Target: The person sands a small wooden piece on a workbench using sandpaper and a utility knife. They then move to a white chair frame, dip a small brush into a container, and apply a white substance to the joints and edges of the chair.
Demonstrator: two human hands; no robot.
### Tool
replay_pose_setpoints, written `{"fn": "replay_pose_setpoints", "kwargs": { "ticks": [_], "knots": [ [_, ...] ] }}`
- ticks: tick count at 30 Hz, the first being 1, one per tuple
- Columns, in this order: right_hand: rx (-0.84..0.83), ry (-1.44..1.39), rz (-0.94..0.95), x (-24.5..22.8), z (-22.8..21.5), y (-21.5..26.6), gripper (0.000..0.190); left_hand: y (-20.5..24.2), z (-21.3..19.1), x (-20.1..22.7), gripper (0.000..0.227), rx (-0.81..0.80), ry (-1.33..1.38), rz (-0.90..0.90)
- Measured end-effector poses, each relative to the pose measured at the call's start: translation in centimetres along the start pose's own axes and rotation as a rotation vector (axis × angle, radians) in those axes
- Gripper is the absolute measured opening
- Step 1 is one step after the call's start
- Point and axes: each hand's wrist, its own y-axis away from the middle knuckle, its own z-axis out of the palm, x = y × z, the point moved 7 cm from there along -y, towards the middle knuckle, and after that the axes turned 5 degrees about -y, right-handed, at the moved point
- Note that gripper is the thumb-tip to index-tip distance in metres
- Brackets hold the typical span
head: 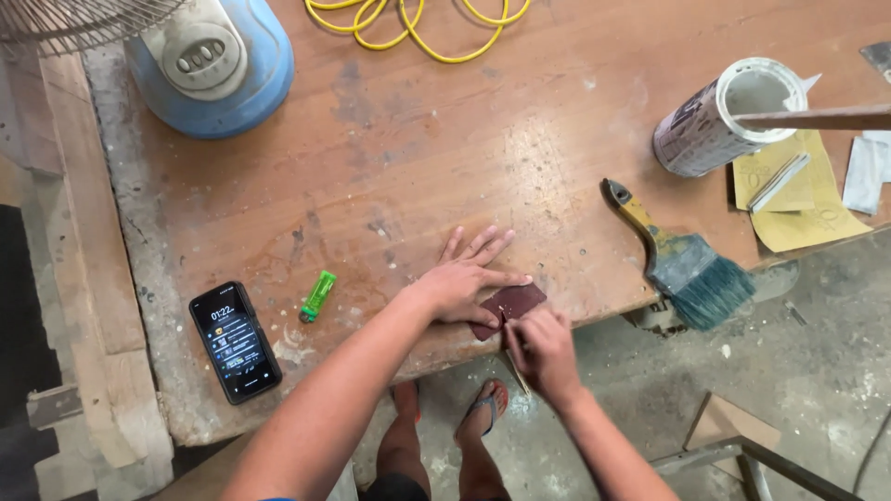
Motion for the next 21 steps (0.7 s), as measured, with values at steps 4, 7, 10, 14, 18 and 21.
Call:
{"fn": "replay_pose_setpoints", "kwargs": {
  "ticks": [4, 7, 10, 14, 18, 21],
  "knots": [
    [-0.013, -0.002, 0.013, -0.3, -0.2, 0.1, 0.019, 0.2, 0.4, 0.1, 0.089, -0.01, 0.002, 0.007],
    [-0.018, 0.028, 0.002, 0.4, -0.5, -0.6, 0.022, 0.0, -0.2, 0.0, 0.089, -0.008, 0.006, 0.008],
    [-0.017, 0.022, 0.008, 0.2, -0.2, 0.3, 0.021, 0.4, 0.0, 0.3, 0.089, -0.012, 0.015, 0.012],
    [-0.041, -0.026, 0.001, -0.2, -0.3, 0.1, 0.02, 0.0, 0.2, 0.1, 0.091, -0.001, 0.004, 0.014],
    [0.024, 0.023, 0.021, 0.5, -0.2, 0.8, 0.017, 0.0, 0.0, 0.0, 0.092, 0.012, 0.0, 0.021],
    [-0.079, -0.029, 0.023, 0.2, 1.1, 1.9, 0.011, -0.1, 0.4, -0.2, 0.09, -0.014, 0.003, 0.01]
  ]
}}
